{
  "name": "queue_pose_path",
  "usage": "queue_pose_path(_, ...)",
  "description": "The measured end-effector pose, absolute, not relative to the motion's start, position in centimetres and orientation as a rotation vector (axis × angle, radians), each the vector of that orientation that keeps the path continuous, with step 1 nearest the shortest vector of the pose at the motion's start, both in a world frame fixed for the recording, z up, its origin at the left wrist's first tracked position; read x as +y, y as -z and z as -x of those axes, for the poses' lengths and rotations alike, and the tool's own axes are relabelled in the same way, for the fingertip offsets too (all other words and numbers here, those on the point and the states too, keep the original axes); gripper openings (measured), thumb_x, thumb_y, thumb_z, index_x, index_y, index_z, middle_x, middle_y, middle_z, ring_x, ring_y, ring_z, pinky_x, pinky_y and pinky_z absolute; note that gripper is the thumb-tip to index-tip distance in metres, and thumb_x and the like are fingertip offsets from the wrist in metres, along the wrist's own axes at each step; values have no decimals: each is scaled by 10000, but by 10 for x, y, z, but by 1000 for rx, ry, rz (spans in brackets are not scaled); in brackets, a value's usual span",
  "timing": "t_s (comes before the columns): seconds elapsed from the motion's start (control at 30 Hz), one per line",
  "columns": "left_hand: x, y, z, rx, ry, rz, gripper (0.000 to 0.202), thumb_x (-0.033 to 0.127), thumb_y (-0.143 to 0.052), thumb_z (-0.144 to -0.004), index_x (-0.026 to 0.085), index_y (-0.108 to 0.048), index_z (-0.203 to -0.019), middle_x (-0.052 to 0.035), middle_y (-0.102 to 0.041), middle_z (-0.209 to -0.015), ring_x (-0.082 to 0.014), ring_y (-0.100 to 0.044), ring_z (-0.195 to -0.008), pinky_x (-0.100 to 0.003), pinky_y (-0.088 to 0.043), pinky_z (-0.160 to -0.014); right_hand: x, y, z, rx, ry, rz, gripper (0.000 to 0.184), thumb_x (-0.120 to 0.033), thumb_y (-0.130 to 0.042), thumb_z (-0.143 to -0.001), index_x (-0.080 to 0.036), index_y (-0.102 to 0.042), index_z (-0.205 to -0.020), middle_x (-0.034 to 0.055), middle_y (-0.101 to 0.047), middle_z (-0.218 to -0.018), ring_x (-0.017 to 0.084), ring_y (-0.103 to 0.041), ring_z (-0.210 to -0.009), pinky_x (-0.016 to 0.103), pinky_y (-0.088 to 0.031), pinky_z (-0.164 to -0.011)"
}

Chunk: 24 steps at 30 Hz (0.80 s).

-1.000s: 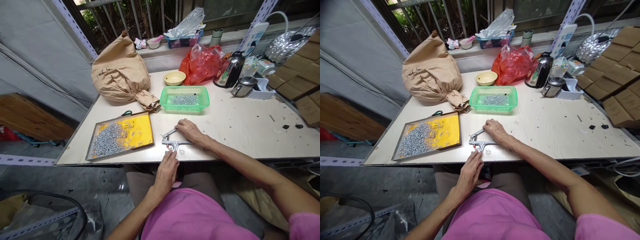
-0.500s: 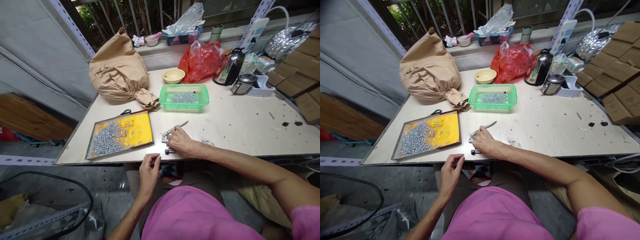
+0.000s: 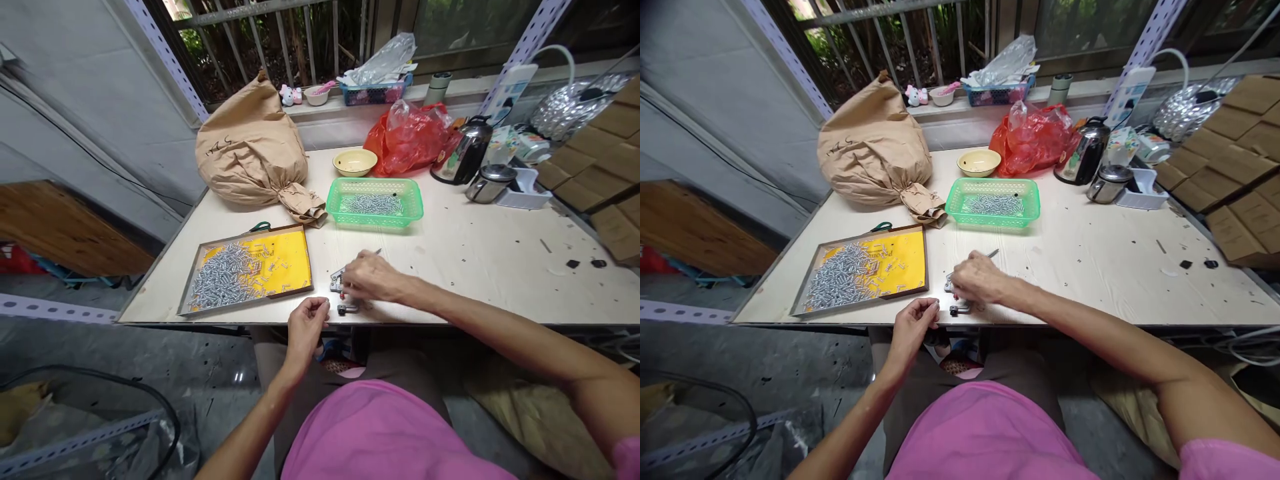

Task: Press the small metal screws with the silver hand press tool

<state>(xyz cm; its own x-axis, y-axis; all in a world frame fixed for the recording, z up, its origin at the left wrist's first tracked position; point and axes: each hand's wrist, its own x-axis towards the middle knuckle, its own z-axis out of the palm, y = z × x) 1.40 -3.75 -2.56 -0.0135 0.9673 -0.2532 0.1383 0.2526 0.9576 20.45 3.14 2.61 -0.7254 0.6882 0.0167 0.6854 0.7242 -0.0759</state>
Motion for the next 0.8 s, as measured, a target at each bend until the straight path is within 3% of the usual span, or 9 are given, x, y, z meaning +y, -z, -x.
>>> queue_pose_path(0.13, -26, 25, -17, 1357, -807, -1002, 311, 376, -692, -693, 106, -625, -833, 0, -586, -625, -76, -510, -481, -173, -409, -413, 73, -65, -248, -2437, 161, 1510, 262, -292, -438, -910, -168, -668, -891, 71, -686, -861, 169, -573, -717, 307, -351, -677)
queue_pose_path(0.3, -6, 27, -22, 1362, -660, -925, 297, 366, -716, -676, 99, -600, -738, 15, -556, -535, -44, -435, -374, -153, -330, -338, 100, -76, -290, -2220, 327, 1789, 318, -273, -523, -868, -168, -594, -1160, 115, -664, -994, 239, -586, -847, 335, -387, -678)
queue_pose_path(0.43, 2, 29, -25, 1421, -546, -931, 283, 352, -722, -686, 96, -603, -708, 46, -480, -408, -35, -360, -309, -155, -261, -317, 60, -48, -287, -2294, 97, 1611, 284, -304, -458, -919, -186, -617, -1122, 80, -663, -971, 200, -596, -809, 302, -421, -637)
queue_pose_path(0.6, 5, 28, -30, 1421, -476, -941, 270, 345, -715, -700, 97, -607, -702, 59, -446, -368, -34, -324, -294, -162, -219, -310, 2, -3, -275, -2363, -118, 1452, 249, -291, -470, -930, -164, -633, -1069, 98, -646, -980, 213, -579, -908, 333, -459, -754)
queue_pose_path(0.8, 7, 26, -33, 1434, -418, -962, 306, 379, -715, -701, 102, -591, -662, 57, -442, -358, -30, -310, -279, -171, -182, -311, -24, 32, -269, -2355, -215, 1448, 228, -282, -498, -918, -163, -620, -1069, 104, -622, -946, 224, -541, -918, 343, -448, -771)
